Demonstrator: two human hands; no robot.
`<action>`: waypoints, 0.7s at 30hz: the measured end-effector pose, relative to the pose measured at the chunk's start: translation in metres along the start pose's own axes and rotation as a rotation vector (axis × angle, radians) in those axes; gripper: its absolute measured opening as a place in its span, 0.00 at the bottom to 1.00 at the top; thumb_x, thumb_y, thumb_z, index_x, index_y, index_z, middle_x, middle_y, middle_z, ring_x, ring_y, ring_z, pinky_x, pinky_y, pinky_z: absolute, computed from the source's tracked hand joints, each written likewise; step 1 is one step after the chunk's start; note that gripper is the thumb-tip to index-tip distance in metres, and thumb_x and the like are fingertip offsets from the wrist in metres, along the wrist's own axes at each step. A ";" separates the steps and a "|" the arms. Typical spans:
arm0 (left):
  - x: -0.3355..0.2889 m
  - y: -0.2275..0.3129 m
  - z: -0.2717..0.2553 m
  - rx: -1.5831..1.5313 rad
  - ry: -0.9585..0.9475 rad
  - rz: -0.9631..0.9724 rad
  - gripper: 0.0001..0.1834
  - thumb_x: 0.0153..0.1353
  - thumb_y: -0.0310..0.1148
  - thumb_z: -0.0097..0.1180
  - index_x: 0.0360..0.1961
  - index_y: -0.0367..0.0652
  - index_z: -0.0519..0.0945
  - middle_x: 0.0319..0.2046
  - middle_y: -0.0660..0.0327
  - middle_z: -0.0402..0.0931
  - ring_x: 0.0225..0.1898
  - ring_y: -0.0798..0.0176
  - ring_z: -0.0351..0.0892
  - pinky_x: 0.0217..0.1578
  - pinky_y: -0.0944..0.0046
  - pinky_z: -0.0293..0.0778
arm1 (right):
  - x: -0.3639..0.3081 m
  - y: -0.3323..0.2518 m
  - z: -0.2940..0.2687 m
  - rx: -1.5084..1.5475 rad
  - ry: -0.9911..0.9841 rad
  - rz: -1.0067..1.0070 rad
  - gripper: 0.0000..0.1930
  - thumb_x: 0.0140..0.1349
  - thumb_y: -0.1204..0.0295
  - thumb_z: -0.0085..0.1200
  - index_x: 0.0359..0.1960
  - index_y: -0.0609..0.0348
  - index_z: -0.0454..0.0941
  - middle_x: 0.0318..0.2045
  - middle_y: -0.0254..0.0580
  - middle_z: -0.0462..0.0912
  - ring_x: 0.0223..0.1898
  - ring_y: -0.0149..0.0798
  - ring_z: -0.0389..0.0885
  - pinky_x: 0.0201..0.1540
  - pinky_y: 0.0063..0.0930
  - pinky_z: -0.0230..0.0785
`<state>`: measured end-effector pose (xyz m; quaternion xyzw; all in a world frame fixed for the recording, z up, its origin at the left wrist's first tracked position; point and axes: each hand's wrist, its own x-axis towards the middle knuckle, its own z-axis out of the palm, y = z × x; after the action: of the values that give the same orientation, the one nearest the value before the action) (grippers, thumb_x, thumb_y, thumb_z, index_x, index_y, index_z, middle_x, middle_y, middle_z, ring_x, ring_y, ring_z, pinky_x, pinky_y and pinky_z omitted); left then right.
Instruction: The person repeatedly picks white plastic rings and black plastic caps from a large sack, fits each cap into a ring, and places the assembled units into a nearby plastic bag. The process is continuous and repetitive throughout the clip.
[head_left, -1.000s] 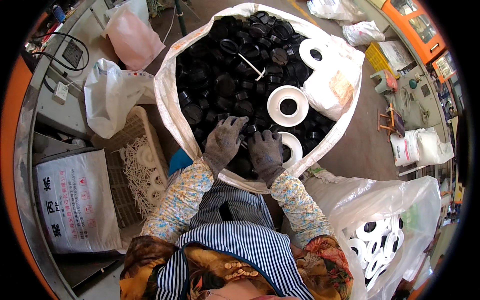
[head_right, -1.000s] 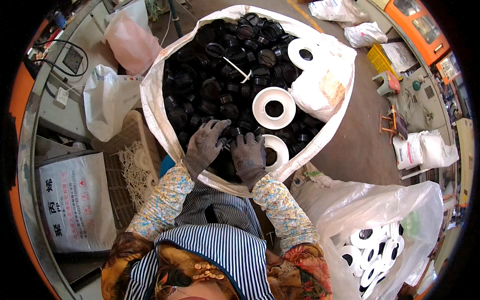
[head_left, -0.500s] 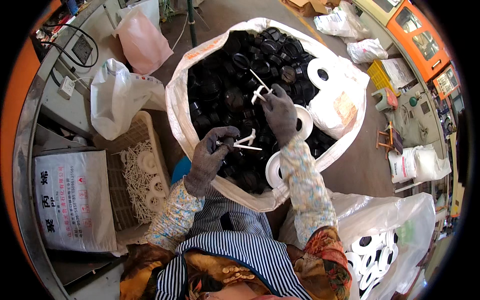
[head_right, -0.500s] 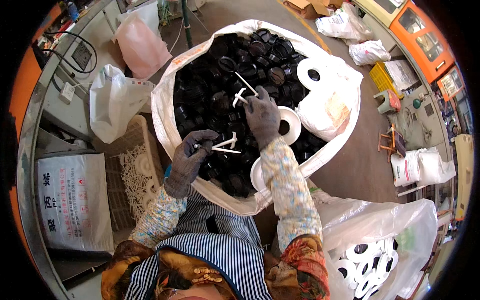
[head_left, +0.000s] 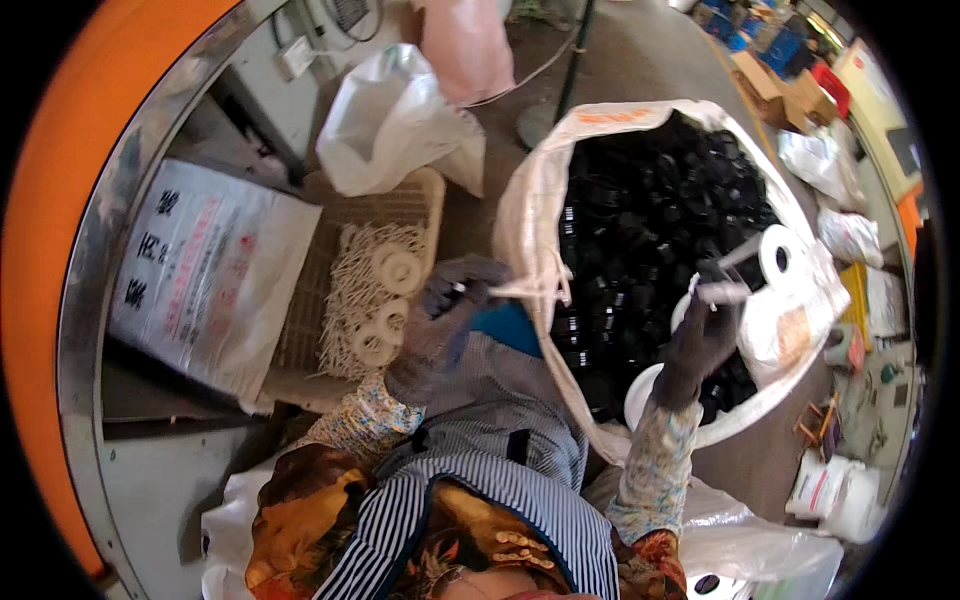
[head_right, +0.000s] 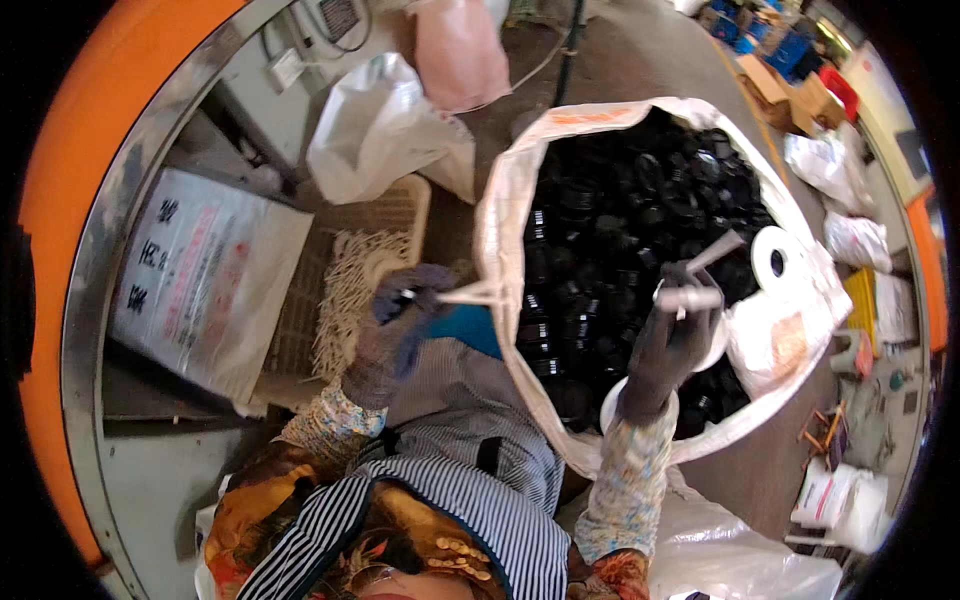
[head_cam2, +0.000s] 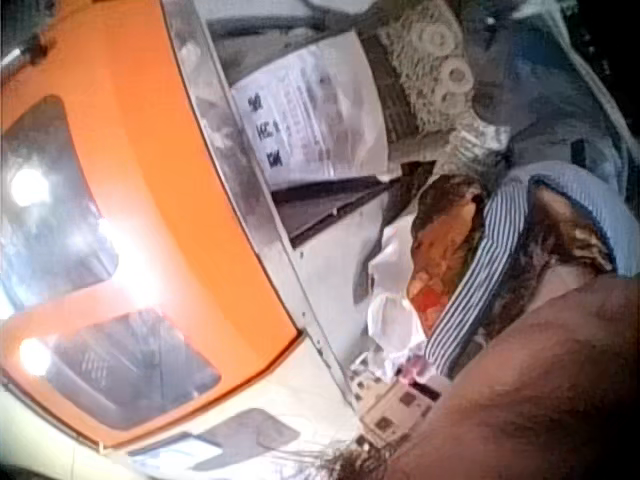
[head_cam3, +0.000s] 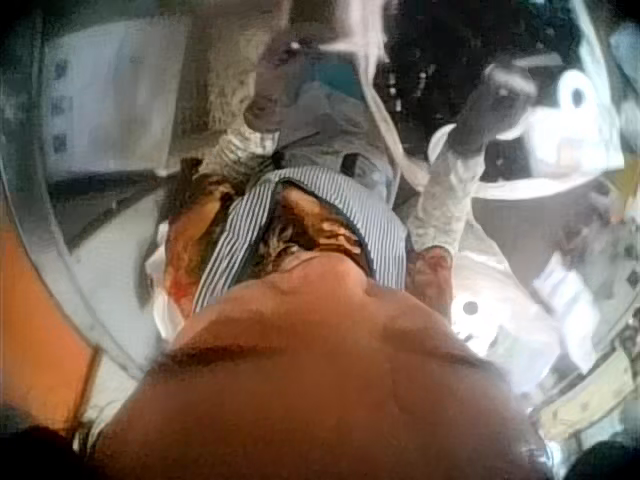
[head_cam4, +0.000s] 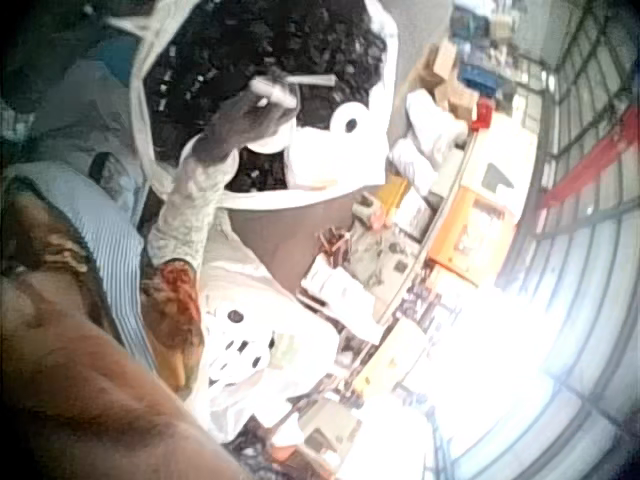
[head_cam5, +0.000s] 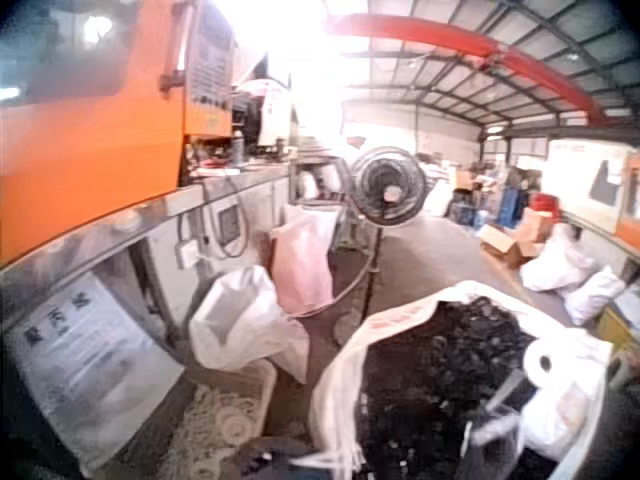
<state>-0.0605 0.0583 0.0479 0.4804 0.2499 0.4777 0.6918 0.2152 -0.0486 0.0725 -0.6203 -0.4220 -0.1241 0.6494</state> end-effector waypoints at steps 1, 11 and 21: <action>-0.002 0.008 -0.016 0.180 0.093 0.150 0.13 0.68 0.24 0.55 0.53 0.38 0.78 0.49 0.58 0.78 0.50 0.64 0.78 0.53 0.64 0.77 | -0.019 -0.021 0.015 0.147 0.014 0.022 0.08 0.62 0.76 0.56 0.43 0.61 0.81 0.44 0.51 0.81 0.42 0.46 0.79 0.47 0.42 0.74; -0.038 -0.051 -0.278 1.692 0.733 0.186 0.25 0.67 0.38 0.55 0.62 0.37 0.72 0.58 0.44 0.72 0.56 0.42 0.75 0.58 0.47 0.71 | -0.107 -0.106 0.171 0.196 -1.183 0.227 0.23 0.62 0.64 0.62 0.57 0.60 0.75 0.56 0.54 0.76 0.54 0.52 0.79 0.57 0.40 0.74; -0.062 -0.240 -0.365 1.437 0.099 -0.848 0.37 0.64 0.51 0.57 0.65 0.34 0.68 0.58 0.42 0.73 0.54 0.44 0.78 0.52 0.46 0.78 | -0.104 -0.073 0.129 -0.101 -1.151 0.165 0.15 0.60 0.73 0.62 0.49 0.62 0.79 0.52 0.53 0.80 0.49 0.53 0.82 0.50 0.40 0.76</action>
<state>-0.2788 0.1383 -0.3271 0.6483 0.6836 -0.0782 0.3262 0.0505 0.0165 0.0343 -0.6490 -0.6508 0.2640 0.2926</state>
